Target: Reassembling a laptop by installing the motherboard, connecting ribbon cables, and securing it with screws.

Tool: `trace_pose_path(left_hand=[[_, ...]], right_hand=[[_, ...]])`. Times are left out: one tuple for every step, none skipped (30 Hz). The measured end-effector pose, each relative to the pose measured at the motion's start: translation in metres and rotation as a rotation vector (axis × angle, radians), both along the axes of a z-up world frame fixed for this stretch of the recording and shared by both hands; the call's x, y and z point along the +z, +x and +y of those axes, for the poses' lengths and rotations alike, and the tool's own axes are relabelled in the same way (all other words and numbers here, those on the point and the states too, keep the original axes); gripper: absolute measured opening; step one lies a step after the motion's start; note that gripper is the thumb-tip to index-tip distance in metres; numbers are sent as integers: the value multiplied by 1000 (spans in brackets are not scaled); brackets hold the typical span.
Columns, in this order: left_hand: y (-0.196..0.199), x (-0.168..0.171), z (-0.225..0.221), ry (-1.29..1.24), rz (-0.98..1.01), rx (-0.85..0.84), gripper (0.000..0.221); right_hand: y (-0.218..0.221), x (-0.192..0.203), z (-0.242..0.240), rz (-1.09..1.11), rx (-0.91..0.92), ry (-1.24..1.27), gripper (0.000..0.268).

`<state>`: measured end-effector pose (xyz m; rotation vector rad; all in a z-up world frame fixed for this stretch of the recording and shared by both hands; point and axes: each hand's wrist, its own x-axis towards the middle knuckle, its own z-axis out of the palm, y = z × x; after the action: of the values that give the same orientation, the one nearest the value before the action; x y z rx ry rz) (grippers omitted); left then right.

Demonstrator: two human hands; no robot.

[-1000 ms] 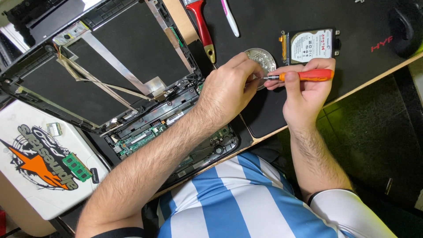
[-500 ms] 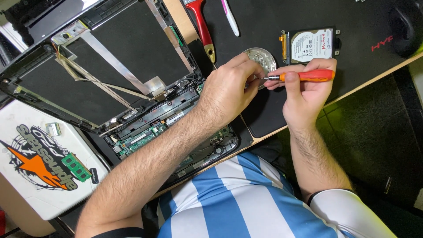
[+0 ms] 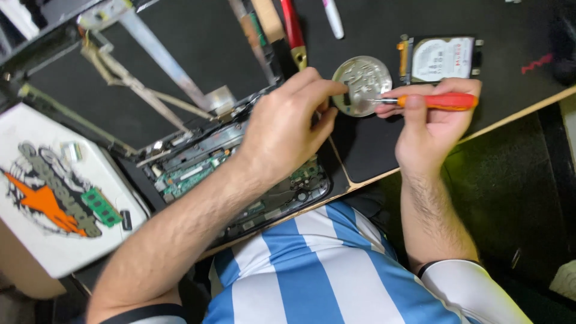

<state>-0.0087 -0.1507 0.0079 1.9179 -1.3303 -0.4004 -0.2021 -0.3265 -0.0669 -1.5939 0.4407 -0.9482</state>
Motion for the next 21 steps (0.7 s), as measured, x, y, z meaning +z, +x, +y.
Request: trace_pose_path(left_hand=[[4,9,16,-36,-37,-14,30],[6,13,34,-29,-34,7,30],[7,18,52,-58,-54,1,27],[10,23,70,-87,-73,-8,24],[8,22,87,-80,-70,10,24],[7,21,103,-79,-101,9,18],[5,21,119,-76,-132,7,13],[-1,12,130,-74,-128,17,13],[-7,5,141,-40,-159,5,14],[-14,-4,151,-10,-191,-10,14],[-22,-12,154,-12,-188,-3,14],[-30,-20,157,-2,-229,-60,15],[-38,-28,160,8,-269,-117,24],[-40,-27,159,5,-266,-113,24],[-42,-25,157,-38,-307,-136,15],[-44,-23,155,-82,-350,-160,10],[-46,-28,155,-88,-349,-157,10],[-48,-32,154,-82,-368,-118,11],[-49,-36,153,-77,-386,-78,12],[-52,-41,150,-81,-384,-79,12],[-55,-45,147,-129,-386,7,8]], right_hand=[[1,5,5,43,-40,-40,40],[-3,0,6,46,-20,-34,40],[-6,-6,7,18,-9,-15,42],[-9,-10,8,-8,-1,5,45],[-12,-8,17,-3,17,11,45],[-15,-6,26,17,52,40,44],[-19,-3,35,39,88,69,44],[-21,-1,47,43,98,71,44],[-24,2,58,60,158,123,41],[-28,4,68,76,216,171,38],[-28,7,77,79,222,169,38],[-28,10,85,94,274,181,38],[-29,13,94,109,325,194,39],[-29,15,100,114,328,190,39],[-30,18,106,136,351,179,38],[-30,20,112,157,372,165,38],[-32,18,114,160,373,159,38],[-34,15,117,167,357,96,36],[-36,12,118,175,342,33,35],[-39,4,117,178,339,30,35],[-41,-4,116,142,316,50,38]])
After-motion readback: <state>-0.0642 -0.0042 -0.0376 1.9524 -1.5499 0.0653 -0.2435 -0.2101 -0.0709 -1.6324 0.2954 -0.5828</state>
